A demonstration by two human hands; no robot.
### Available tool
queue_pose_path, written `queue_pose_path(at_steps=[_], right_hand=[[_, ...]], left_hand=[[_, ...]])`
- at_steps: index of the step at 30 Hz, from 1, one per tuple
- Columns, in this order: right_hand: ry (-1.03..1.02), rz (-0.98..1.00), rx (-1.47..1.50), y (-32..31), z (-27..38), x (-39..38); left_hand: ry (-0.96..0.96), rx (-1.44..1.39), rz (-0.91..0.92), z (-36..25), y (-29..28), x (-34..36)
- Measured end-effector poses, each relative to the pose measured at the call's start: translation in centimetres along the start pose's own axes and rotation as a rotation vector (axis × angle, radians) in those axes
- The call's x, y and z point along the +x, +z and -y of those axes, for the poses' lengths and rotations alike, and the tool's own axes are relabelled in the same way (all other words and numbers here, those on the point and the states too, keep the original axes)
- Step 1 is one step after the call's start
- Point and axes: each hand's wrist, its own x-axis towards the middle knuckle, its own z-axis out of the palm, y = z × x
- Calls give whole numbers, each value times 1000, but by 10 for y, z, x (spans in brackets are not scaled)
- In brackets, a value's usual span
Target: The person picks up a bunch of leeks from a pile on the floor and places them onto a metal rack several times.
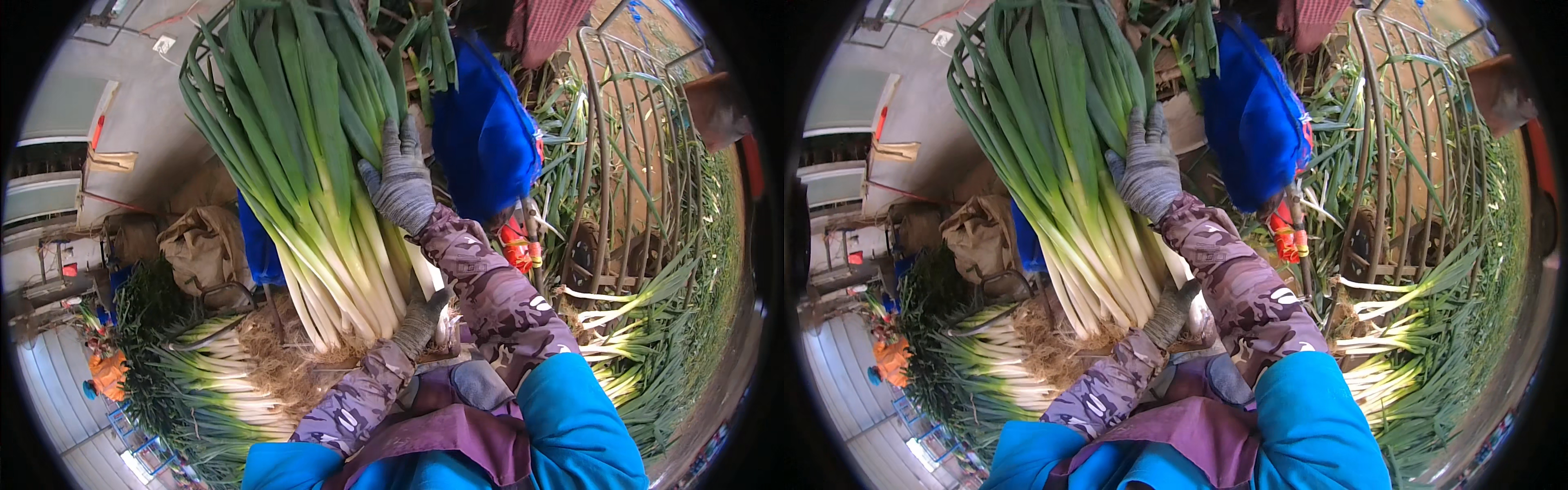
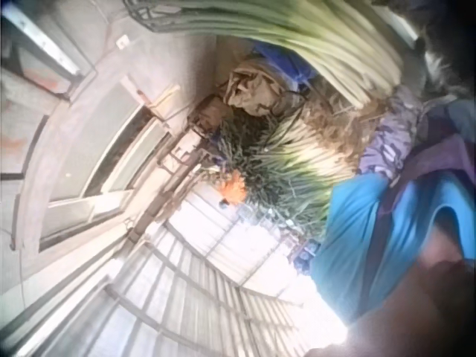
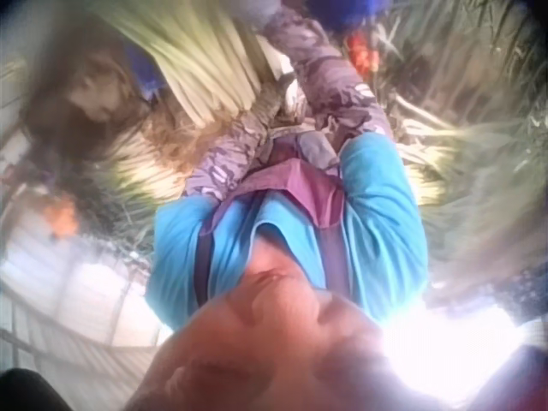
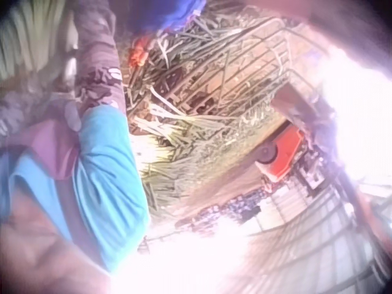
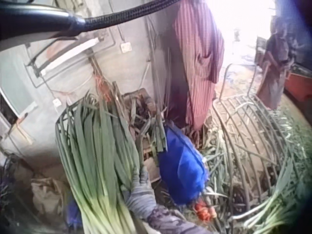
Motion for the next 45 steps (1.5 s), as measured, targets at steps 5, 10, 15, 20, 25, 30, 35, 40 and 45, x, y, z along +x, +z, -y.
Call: queue_pose_path(at_steps=[5, 10, 15, 20, 25, 30, 35, 40, 45], right_hand=[[199, -72, 612, -14, -19, 40], [227, 71, 730, -34, -7, 109], [146, 192, 594, -14, 19, 117], [64, 266, 600, -15, 39, 177], [73, 345, 371, -16, 61, 229], [-121, 201, 314, 9, 53, 257], [-285, 150, 382, 27, 57, 267], [-456, 72, 247, 50, 48, 314], [-13, 283, 207, 57, 12, 315]], left_hand=[[175, -6, -82, -1, 3, -8], [192, 174, -112, 20, -2, -8], [-48, 224, -131, -16, 0, -31], [-2, 272, -155, 15, 2, -24], [50, 273, -142, 25, 5, -21], [112, 255, -110, 10, 8, -28], [106, 165, -146, 0, 10, -34], [193, 117, -110, 9, 9, -30], [173, 78, -136, -11, 10, -30]])
